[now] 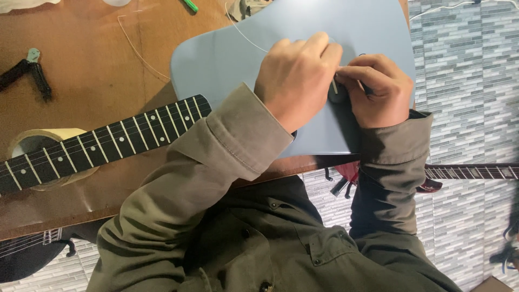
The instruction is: Restringing a grey acoustic guitar, including removing old strings and winding new ones.
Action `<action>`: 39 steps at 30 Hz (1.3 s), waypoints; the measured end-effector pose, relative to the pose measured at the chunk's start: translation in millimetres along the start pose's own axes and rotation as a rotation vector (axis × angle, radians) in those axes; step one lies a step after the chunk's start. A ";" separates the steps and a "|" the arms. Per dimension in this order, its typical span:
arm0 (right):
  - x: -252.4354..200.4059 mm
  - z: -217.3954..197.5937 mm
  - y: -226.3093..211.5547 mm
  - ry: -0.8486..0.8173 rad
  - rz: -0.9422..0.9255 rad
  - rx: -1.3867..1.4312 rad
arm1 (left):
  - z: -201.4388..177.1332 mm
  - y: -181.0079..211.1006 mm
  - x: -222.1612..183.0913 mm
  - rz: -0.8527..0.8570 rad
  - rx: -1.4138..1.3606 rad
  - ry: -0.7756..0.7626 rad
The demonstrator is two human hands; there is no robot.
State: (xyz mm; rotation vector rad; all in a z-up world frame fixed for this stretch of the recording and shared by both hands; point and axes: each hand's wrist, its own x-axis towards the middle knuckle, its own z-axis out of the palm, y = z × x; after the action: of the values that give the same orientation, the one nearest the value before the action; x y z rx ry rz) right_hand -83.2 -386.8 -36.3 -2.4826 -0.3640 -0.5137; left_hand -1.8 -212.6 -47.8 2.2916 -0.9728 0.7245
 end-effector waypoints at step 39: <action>-9.9 1.8 5.4 -0.048 -0.216 -0.243 | -142.3 -89.7 -24.4 0.196 0.048 -0.070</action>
State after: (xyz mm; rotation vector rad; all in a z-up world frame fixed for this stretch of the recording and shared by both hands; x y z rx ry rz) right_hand -89.5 -391.5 -44.6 -2.7089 -0.6275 -0.6180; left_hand 14.6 -54.8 13.1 2.2979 -1.2378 0.7579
